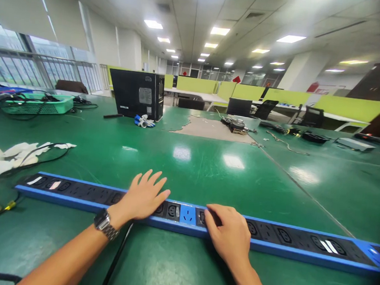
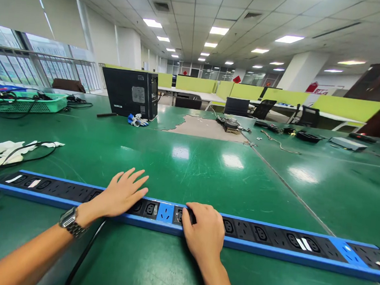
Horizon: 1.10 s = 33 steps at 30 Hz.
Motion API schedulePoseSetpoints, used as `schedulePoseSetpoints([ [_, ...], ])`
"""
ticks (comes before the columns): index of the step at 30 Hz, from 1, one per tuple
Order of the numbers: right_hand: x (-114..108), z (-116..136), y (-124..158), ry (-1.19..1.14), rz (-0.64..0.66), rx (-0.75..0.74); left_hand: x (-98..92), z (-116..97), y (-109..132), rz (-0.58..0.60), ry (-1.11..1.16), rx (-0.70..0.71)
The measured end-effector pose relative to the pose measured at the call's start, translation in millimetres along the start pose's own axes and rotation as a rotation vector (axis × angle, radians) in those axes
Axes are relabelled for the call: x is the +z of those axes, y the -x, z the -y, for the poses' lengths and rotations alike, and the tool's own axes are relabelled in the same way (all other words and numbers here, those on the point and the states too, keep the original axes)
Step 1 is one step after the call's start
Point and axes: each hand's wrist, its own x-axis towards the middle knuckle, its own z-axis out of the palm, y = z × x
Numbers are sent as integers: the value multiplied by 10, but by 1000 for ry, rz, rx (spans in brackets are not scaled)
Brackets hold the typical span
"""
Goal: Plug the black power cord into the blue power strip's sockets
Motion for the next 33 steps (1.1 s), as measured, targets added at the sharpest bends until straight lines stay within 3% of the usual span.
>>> schedulePoseSetpoints([
  [2,-2,5,-1,4,-1,4,-45,169,5,-22,168,-25],
  [5,-8,18,-6,3,11,12,-238,464,119,-165,394,-91],
  [9,-13,36,-16,6,28,23,-342,672,412,64,309,99],
  [11,-15,41,-18,8,29,32,-280,657,511,70,263,180],
  [14,-22,43,-15,4,28,39,-179,560,542,-55,287,221],
  [19,-40,64,-15,-1,19,31,-113,253,463,-313,451,162],
  [22,-46,72,-14,4,15,35,53,-49,393,-253,422,248],
  [26,-49,64,-7,0,24,26,335,-374,294,-198,307,238],
  [33,-47,61,-14,-8,31,33,423,-514,299,-138,132,224],
])
